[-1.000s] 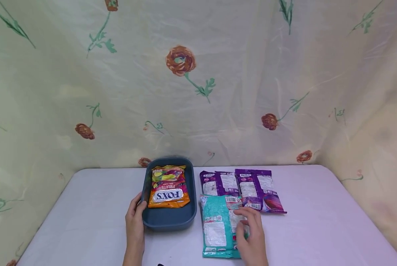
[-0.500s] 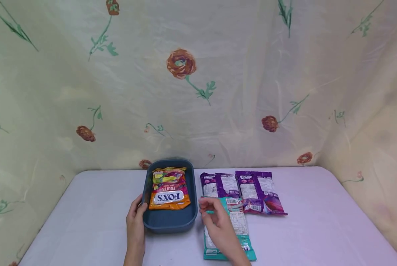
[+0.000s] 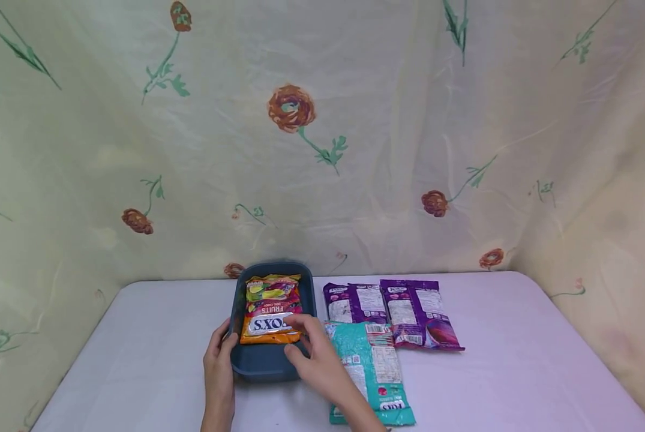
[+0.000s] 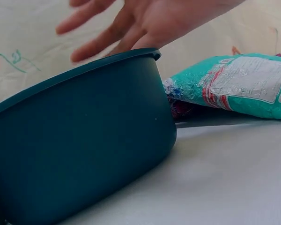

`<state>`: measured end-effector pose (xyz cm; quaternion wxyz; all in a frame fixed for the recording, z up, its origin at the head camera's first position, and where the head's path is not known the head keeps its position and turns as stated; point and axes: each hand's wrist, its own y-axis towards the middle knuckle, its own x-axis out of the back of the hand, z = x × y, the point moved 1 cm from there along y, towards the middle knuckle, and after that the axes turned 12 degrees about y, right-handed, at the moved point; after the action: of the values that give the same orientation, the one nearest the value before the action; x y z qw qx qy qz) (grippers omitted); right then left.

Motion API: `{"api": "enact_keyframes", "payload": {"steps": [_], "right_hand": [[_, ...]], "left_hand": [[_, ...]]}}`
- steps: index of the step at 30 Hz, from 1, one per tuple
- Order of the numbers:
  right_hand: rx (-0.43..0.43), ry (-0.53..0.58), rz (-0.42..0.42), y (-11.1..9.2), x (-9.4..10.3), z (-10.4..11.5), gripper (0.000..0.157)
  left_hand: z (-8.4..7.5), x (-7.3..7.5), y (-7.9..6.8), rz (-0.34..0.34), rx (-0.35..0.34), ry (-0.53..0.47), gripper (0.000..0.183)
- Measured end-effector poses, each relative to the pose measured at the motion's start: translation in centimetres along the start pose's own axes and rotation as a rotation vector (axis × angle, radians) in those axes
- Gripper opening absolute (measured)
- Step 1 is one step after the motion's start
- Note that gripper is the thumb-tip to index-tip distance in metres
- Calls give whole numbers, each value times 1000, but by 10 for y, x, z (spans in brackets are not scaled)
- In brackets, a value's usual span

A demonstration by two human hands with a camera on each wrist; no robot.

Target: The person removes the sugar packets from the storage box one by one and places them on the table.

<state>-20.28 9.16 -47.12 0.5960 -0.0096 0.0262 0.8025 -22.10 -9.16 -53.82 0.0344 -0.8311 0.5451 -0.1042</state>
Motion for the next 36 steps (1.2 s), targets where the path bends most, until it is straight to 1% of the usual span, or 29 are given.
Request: {"api": "enact_keyframes", "payload": {"steps": [3,6,11,16,25,32,36], "right_hand": [[-27,-53,-13,9,-6,1,40],[-63,-119,-55,19,-9,3,40],[-142,-190,-107,29,-10,3,42],[-181,-170,-126,36,-10,0,42],[-209,-163,-134,43,-13,-3,49],[-232,-127,-127,47,-15,-4,54],[-243,-130,-133,51,-15,-4,57]], "left_hand": [[0,0,0,-4,7,-1,43],[0,0,0,-5,5,-7,43],[1,-2,1,-7,-21,-28,42],[2,-3,2,-6,-23,-18,42],[4,-1,4,-6,-23,-18,42],[5,1,4,-1,-31,-33,42],[5,1,5,0,-30,-29,42]]}}
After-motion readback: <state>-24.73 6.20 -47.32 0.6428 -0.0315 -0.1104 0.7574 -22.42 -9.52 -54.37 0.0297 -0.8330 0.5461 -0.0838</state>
